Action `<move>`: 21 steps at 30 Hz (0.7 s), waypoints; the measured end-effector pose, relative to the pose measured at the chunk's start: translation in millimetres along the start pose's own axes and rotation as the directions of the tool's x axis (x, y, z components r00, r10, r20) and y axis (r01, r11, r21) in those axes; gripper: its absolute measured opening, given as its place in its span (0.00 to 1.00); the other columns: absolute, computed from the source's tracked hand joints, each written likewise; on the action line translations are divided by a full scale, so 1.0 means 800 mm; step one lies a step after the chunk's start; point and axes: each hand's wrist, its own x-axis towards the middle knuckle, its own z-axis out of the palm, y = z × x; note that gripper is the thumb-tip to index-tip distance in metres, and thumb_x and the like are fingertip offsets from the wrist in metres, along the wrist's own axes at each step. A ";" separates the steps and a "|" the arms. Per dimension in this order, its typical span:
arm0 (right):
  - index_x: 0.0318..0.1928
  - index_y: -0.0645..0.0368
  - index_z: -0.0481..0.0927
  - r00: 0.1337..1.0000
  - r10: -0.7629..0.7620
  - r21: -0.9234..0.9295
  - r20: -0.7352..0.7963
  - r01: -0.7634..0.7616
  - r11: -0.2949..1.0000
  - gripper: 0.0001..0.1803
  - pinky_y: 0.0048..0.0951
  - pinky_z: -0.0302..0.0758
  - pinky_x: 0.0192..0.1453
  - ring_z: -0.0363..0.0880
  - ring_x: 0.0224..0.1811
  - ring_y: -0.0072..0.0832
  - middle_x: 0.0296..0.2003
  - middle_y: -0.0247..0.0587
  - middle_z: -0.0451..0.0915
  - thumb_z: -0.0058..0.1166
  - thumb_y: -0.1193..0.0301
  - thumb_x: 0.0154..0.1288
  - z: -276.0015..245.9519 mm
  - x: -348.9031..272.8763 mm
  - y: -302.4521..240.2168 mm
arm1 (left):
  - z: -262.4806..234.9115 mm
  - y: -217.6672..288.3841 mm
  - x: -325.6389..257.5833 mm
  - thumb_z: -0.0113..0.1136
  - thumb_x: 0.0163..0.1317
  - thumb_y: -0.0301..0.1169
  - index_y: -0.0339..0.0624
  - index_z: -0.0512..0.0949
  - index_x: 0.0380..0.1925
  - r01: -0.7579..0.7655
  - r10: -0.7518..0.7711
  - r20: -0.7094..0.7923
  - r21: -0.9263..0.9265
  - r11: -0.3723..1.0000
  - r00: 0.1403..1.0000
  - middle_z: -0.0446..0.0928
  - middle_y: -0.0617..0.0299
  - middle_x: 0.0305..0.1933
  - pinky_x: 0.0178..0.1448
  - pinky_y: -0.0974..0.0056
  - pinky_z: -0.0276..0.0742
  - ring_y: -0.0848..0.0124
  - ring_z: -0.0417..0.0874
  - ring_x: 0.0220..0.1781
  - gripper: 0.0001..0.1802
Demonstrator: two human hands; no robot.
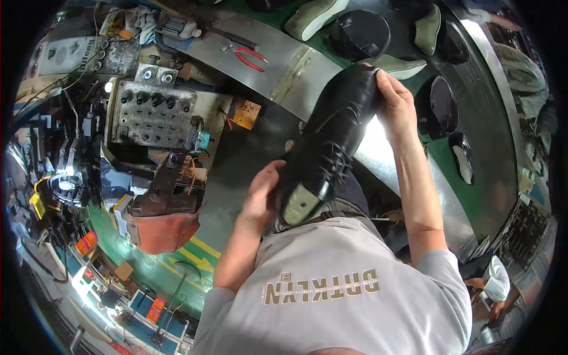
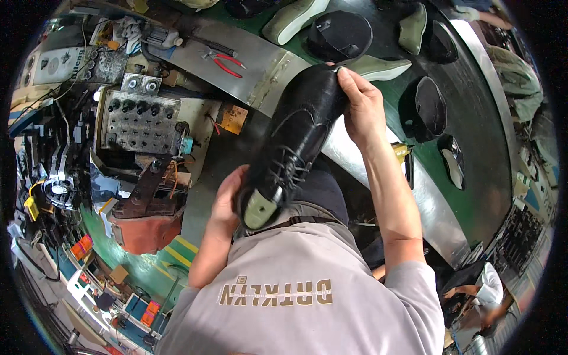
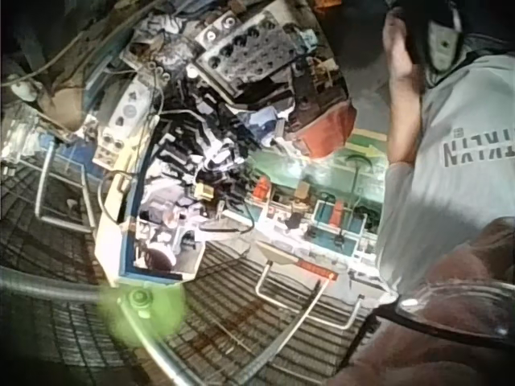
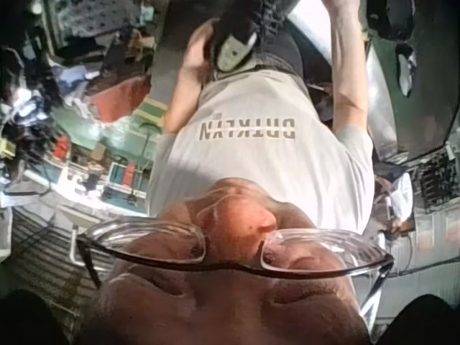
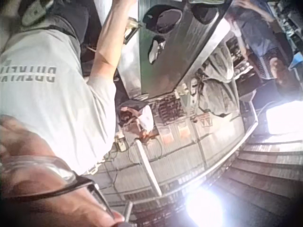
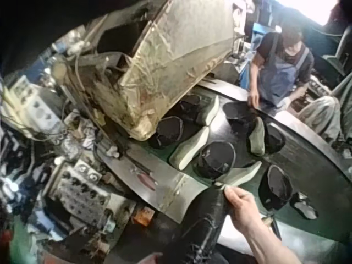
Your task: The person picks black shoes from a conveyor belt and places them onto a machine fixture. They adjust the shoes on the fixture and then remove them, returning them to the conveyor belt. This process is repeated for multiple shoes throughout the video.
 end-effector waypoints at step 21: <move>0.36 0.54 0.79 0.679 0.421 -0.412 0.601 -0.189 0.892 0.12 0.18 0.71 0.38 0.74 0.32 0.13 0.31 0.26 0.79 0.60 0.59 0.68 0.390 0.018 0.077 | -0.028 0.177 -0.120 0.50 0.74 0.31 0.38 0.71 0.26 -0.571 0.737 -0.515 0.474 0.670 0.437 0.66 0.75 0.25 0.31 0.75 0.59 0.86 0.62 0.28 0.14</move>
